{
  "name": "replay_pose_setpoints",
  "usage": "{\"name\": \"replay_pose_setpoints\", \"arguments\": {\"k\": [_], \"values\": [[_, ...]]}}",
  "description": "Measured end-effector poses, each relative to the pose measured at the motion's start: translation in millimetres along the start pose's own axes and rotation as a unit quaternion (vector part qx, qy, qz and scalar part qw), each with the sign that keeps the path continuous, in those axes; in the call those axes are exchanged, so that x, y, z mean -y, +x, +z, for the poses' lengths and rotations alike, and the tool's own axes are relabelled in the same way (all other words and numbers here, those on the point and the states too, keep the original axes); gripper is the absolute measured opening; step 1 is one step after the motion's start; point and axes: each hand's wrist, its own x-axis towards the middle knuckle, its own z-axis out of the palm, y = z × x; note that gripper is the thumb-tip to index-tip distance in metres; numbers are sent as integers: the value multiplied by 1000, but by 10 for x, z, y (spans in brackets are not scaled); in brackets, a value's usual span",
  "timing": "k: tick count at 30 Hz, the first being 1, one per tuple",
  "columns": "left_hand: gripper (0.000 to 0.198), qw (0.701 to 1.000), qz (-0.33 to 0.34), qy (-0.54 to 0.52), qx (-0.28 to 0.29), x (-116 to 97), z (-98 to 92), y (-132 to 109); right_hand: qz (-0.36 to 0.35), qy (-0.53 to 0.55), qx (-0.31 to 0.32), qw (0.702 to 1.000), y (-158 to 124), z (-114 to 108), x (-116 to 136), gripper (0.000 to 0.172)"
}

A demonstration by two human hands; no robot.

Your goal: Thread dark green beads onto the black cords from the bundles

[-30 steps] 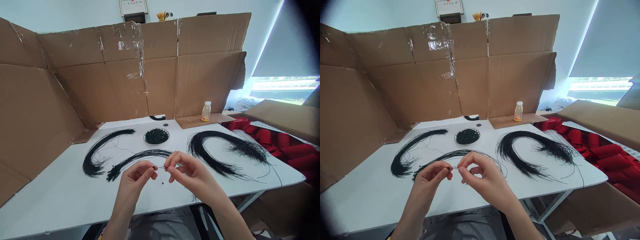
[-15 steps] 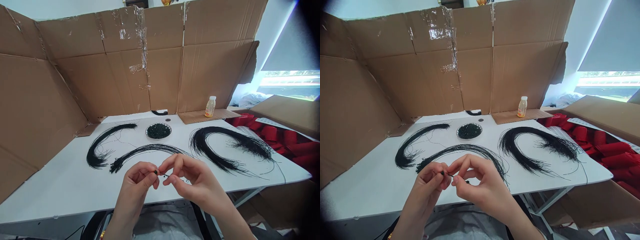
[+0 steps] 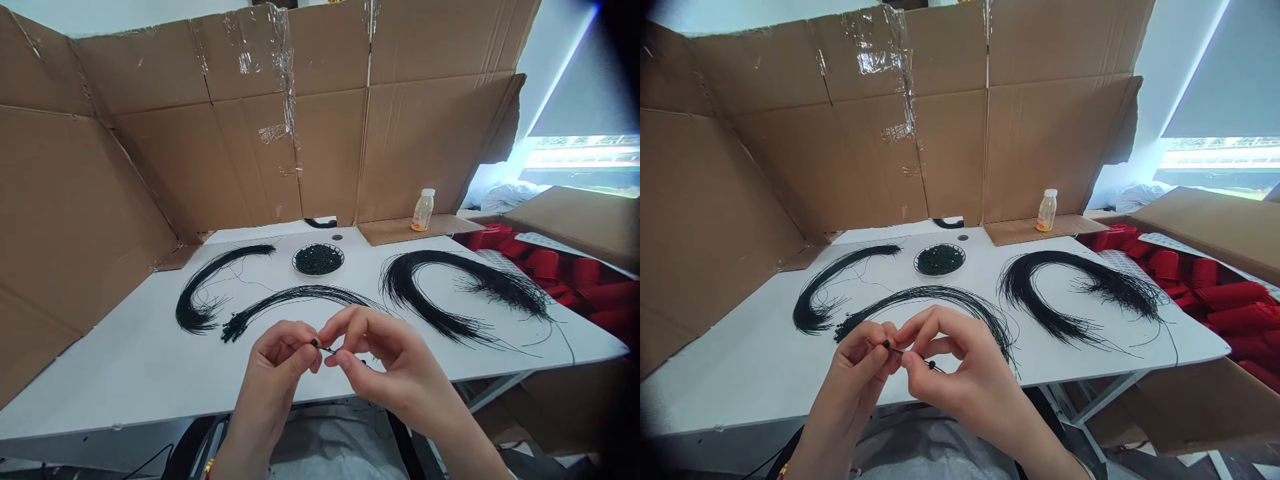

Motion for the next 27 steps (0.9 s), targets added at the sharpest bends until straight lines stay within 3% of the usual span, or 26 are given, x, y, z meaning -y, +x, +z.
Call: {"name": "replay_pose_setpoints", "arguments": {"k": [27], "values": [[21,998,-24,-9,-65,-31,161,-48,22,69,25,997,35,-69,-27,18]]}}
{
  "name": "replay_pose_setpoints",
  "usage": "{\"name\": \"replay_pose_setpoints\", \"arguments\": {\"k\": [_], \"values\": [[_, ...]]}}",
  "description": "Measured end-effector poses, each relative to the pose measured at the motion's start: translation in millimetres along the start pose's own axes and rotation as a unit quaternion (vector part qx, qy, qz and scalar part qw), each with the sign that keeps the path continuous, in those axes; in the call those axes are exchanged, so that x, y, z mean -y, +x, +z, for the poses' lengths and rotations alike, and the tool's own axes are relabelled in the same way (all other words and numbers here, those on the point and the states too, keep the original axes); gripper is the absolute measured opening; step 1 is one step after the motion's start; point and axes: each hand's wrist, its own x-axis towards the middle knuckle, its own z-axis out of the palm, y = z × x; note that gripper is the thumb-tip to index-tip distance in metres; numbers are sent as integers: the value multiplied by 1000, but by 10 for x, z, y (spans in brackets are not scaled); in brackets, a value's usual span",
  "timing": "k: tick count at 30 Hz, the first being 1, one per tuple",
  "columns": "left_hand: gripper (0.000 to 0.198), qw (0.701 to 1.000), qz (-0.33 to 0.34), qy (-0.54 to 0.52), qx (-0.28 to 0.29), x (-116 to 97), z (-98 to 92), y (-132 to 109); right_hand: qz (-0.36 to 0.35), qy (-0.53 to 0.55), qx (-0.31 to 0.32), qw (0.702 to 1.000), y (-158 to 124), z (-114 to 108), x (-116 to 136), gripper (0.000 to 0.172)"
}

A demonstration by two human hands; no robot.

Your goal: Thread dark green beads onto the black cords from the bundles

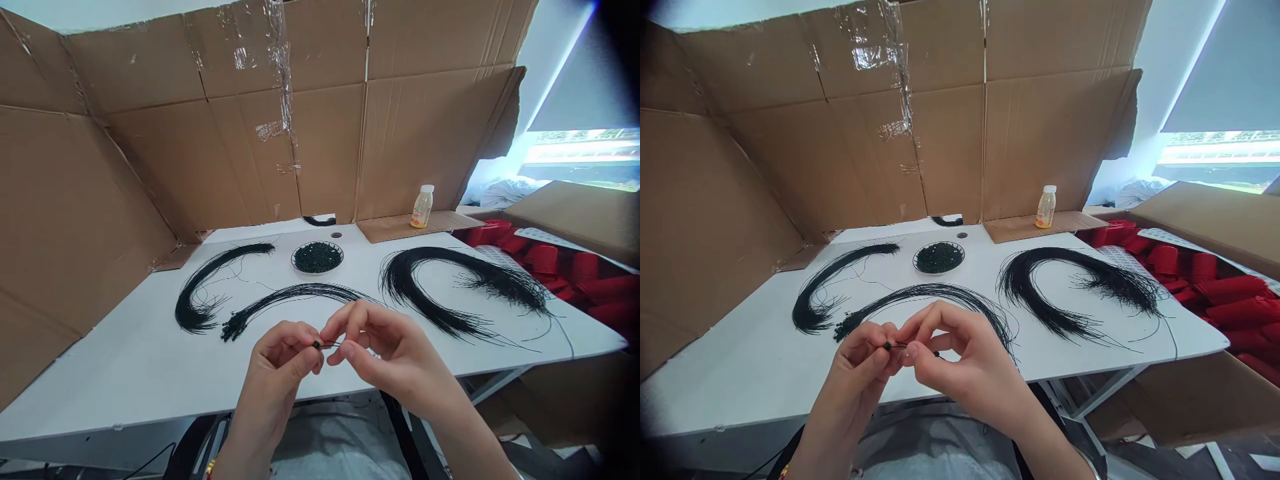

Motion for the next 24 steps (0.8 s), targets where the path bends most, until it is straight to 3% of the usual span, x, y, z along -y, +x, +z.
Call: {"name": "replay_pose_setpoints", "arguments": {"k": [12,19,24], "values": [[22,1000,5,-8,-19,15,-2,-3,-36,-95,-18,995,1,56,36,24],[15,999,22,18,23,29,-83,34,-48,-133,-30,989,-23,78,36,23],[18,998,39,52,-16,37,-79,29,-56,-157,-46,985,-18,92,10,21]]}}
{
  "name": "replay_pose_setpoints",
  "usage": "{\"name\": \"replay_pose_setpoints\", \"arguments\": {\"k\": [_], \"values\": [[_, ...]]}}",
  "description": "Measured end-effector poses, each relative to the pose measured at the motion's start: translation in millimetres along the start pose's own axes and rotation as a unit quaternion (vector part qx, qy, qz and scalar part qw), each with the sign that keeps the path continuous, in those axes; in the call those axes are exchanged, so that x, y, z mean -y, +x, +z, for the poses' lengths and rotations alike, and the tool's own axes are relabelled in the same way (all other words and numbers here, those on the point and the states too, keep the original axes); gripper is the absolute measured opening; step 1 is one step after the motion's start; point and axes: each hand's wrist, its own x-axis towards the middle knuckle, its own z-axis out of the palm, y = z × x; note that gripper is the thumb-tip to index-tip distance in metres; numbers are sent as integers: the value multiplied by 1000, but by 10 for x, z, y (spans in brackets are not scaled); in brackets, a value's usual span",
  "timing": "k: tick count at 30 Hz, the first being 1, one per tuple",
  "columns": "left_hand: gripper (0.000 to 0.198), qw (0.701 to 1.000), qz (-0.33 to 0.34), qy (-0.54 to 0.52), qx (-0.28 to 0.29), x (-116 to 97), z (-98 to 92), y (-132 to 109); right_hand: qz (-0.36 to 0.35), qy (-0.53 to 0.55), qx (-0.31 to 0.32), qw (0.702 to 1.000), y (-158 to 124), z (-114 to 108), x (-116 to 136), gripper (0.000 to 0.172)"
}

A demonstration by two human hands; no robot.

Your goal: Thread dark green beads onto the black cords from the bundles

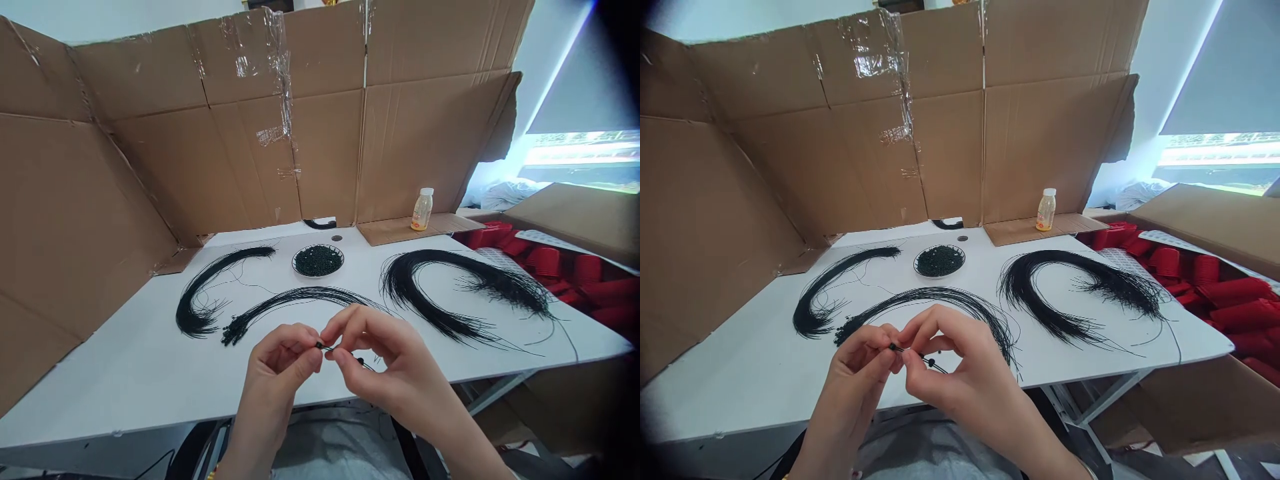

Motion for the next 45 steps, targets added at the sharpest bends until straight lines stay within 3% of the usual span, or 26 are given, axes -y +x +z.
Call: {"name": "replay_pose_setpoints", "arguments": {"k": [6,14,29,33,37,41,45], "values": [[15,1000,7,23,20,17,-33,21,-13,-18,0,1000,5,-10,-3,19],[22,1000,-7,16,-22,-25,49,-23,-7,-2,8,1000,15,-5,-6,21],[13,996,23,74,33,39,-74,17,6,-15,55,998,26,-75,-18,17],[18,1000,9,30,-1,43,-27,24,29,44,57,997,61,-86,-60,11],[20,1000,2,-26,8,15,6,37,46,148,47,987,62,-63,-110,14],[16,998,-7,-63,10,-6,8,46,32,138,23,990,26,-20,-125,18],[11,995,-4,-84,51,11,-19,57,15,112,16,993,1,7,-114,20]]}}
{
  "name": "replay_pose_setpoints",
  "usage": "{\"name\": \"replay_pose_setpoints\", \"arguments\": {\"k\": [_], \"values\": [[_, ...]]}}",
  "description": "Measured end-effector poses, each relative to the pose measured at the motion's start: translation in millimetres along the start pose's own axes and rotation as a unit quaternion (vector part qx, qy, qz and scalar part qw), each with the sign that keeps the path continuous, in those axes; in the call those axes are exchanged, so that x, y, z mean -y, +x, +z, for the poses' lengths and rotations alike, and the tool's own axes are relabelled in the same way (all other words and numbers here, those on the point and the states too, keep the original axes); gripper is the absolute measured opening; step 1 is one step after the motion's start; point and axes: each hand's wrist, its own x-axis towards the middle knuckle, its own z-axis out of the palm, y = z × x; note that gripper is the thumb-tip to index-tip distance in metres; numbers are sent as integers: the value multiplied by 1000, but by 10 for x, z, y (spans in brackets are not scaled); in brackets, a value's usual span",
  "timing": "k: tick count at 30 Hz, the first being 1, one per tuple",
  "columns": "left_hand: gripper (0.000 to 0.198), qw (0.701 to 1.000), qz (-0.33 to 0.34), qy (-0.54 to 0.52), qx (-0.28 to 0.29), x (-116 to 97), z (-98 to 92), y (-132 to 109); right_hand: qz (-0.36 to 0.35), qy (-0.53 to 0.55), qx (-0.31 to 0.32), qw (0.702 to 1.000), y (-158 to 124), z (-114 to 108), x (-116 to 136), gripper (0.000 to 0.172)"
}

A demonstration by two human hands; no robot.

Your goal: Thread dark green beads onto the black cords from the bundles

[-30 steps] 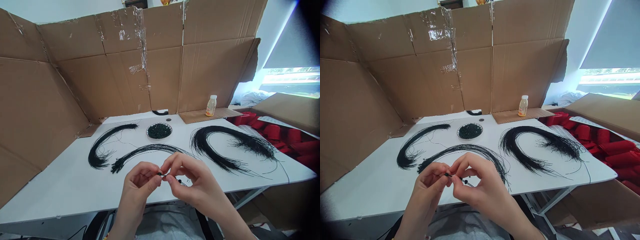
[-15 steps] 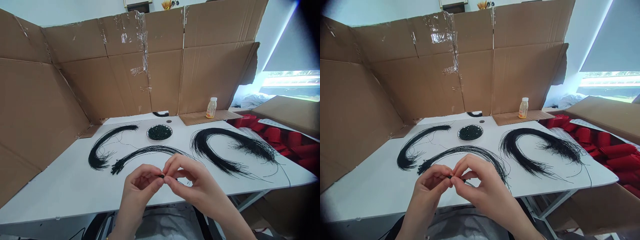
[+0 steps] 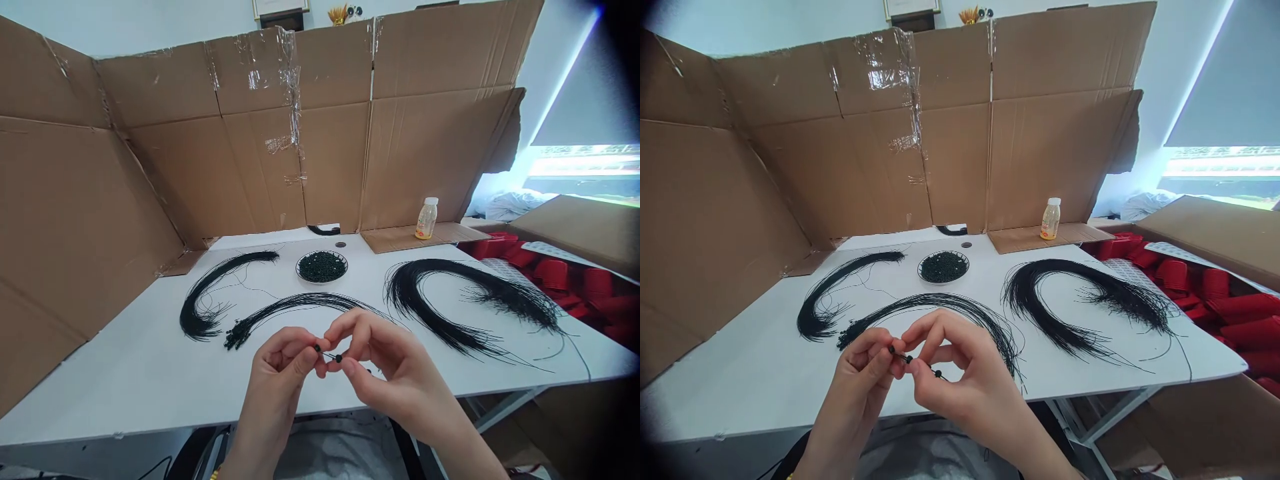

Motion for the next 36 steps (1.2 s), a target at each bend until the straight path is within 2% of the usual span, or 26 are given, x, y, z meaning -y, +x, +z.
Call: {"name": "replay_pose_setpoints", "arguments": {"k": [12,22,36], "values": [[9,1000,19,-18,14,45,2,-12,-11,-24,3,1000,4,36,93,21],[11,998,2,-56,24,66,5,-25,-27,-41,-7,999,-17,92,146,23],[11,996,83,40,-6,33,29,-42,-23,-63,-4,998,-45,77,175,25]]}}
